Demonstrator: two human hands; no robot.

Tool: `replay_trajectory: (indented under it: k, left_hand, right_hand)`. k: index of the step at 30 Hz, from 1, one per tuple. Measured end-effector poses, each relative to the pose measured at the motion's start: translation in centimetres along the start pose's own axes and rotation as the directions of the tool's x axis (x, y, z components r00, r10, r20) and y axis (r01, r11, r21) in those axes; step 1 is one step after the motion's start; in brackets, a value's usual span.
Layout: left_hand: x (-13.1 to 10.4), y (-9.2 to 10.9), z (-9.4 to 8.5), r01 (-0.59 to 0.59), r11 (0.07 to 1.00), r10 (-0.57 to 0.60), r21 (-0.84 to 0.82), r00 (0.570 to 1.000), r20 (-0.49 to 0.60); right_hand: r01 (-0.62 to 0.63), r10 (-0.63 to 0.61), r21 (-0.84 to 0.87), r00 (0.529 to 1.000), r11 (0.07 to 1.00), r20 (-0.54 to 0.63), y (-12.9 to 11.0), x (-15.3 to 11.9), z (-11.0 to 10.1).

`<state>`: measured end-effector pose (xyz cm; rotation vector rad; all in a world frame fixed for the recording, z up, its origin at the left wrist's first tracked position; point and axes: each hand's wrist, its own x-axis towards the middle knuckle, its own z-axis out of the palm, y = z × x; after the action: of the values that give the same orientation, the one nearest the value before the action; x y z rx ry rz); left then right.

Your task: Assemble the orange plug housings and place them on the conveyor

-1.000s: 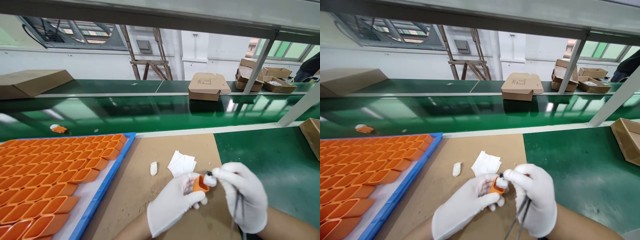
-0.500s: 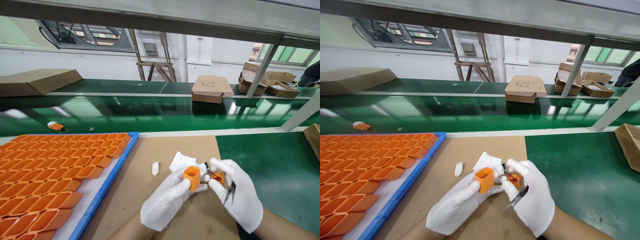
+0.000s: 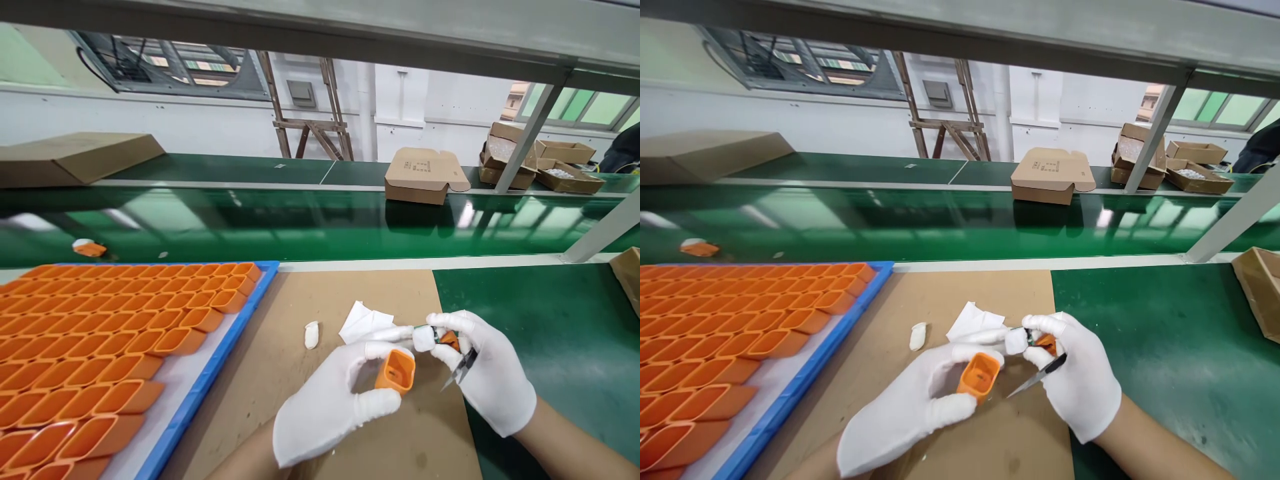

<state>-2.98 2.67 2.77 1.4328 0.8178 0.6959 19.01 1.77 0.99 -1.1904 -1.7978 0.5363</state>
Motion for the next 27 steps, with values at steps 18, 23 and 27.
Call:
replay_trajectory:
  k: [18, 23, 27]
  left_hand:
    - [0.2, -0.9, 0.3, -0.001, 0.959, -0.004, -0.284, 1.0, -0.017]
    - [-0.1, -1.1, 0.4, 0.049, 0.973, -0.06, -0.224, 0.997, -0.045]
    - [-0.1, -1.1, 0.4, 0.062, 0.983, -0.074, -0.175, 0.995, -0.062]
  right_hand:
    - [0.157, -0.147, 0.088, 0.983, 0.984, -0.108, -1.0, -0.9, 0.2]
    - [0.246, -0.225, 0.145, 0.964, 0.958, -0.144, -1.6, -1.4, 0.7]
    - [0.297, -0.274, 0.122, 0.946, 0.947, -0.17, -2.5, -1.1, 0.8]
